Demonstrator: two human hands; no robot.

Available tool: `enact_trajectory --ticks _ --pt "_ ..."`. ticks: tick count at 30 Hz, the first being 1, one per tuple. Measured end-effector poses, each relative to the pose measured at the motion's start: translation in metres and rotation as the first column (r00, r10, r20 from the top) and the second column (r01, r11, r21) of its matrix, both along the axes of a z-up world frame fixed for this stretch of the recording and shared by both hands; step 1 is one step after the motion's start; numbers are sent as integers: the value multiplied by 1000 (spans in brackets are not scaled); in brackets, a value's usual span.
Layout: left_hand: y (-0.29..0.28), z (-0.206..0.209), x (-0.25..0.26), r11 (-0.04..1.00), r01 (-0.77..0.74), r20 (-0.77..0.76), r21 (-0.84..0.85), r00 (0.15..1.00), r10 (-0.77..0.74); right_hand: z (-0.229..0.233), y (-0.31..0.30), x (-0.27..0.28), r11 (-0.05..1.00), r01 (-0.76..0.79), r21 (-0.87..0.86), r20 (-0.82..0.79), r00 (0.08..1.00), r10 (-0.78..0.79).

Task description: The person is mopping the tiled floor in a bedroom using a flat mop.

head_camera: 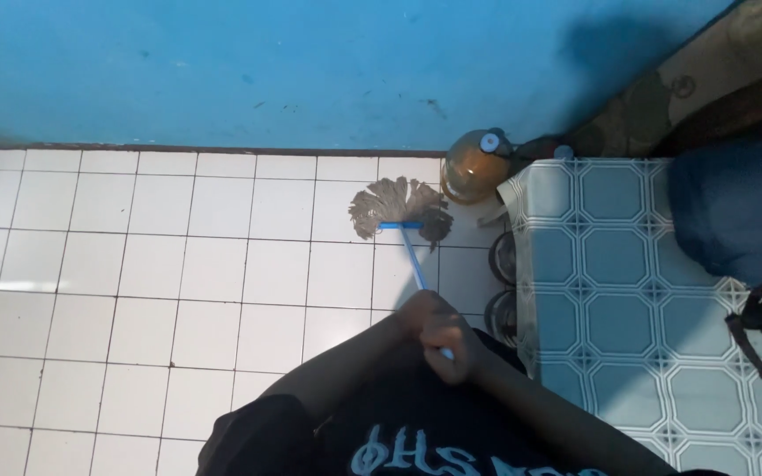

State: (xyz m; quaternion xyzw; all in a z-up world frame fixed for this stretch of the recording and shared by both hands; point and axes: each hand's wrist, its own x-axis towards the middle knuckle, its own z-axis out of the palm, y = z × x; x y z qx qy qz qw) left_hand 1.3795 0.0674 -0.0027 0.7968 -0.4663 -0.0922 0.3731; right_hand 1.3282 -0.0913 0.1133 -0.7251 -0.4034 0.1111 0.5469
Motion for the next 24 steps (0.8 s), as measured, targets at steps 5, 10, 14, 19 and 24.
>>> enact_trajectory --ticks 5,10,14,19,24 --pt "-18 -5 33 999 -4 12 45 1000 3 15 -15 24 996 -21 91 73 997 14" --pt "-32 -24 60 996 -24 19 90 1000 23 -2 -26 53 977 37 211 136 988 -67" --pt "-42 -55 84 993 -19 25 119 1000 16 -51 -36 78 987 21 156 123 992 -41" --pt "-49 -38 100 989 -108 -7 100 994 109 -46 -39 96 993 60 105 -46 997 -56" --pt "-57 -22 67 986 -142 -150 85 977 154 -104 -52 50 980 19 196 -37 999 -12"
